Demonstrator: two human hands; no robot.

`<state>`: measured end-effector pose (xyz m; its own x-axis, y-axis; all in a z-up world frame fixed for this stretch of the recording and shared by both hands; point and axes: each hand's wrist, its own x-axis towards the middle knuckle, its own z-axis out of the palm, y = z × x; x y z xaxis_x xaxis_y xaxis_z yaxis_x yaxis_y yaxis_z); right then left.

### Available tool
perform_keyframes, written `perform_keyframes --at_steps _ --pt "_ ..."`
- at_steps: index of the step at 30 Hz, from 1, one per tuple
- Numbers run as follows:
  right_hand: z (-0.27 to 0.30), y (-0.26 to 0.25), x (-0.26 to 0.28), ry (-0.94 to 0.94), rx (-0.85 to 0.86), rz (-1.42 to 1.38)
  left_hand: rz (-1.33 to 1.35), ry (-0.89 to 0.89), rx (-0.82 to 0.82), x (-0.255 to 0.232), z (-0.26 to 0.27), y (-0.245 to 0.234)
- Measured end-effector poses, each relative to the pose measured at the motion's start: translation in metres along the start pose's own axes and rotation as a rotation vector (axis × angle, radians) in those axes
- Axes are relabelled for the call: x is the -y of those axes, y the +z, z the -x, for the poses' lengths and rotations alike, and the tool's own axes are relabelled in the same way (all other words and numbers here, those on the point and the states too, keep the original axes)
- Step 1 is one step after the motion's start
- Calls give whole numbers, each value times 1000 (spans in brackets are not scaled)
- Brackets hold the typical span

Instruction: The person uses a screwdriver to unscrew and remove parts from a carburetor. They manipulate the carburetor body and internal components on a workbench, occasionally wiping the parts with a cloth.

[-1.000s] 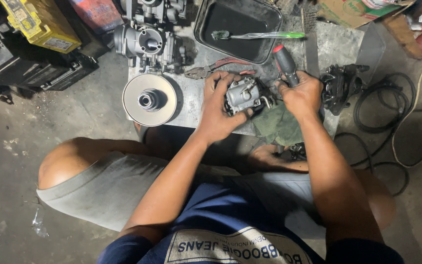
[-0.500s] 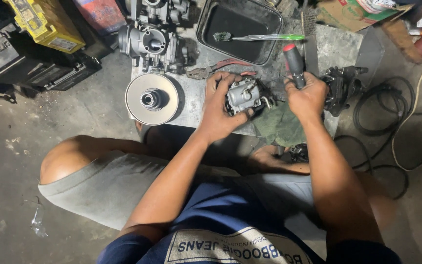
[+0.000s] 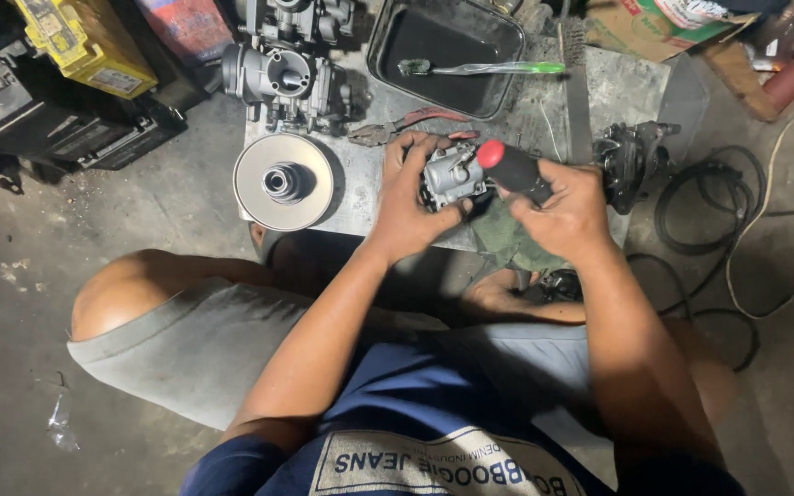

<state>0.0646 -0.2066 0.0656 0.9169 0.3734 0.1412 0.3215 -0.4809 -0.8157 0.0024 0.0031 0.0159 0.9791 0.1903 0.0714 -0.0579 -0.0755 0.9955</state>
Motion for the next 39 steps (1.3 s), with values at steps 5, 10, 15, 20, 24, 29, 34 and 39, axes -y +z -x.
perform_keyframes --at_steps 5,10,15,20,24,29,34,39 --pt "0 -4 4 -48 34 60 -12 -3 7 0 0 -1" --pt "4 -1 -12 -63 33 102 -13 -14 7 -2 1 -2" --pt "1 0 -3 -98 41 124 -17 -8 4 0 0 -1" --pt "-2 0 9 -161 40 205 -1 -5 -1 2 0 0" --pt "0 3 15 -212 64 240 6 -8 -2 4 0 1" --pt "-2 4 19 -170 49 246 14 -4 -10 1 0 1" --pt "1 7 25 -82 31 250 13 -11 -8 0 1 0" --pt "0 0 44 -30 0 134 4 -13 -6 9 1 1"
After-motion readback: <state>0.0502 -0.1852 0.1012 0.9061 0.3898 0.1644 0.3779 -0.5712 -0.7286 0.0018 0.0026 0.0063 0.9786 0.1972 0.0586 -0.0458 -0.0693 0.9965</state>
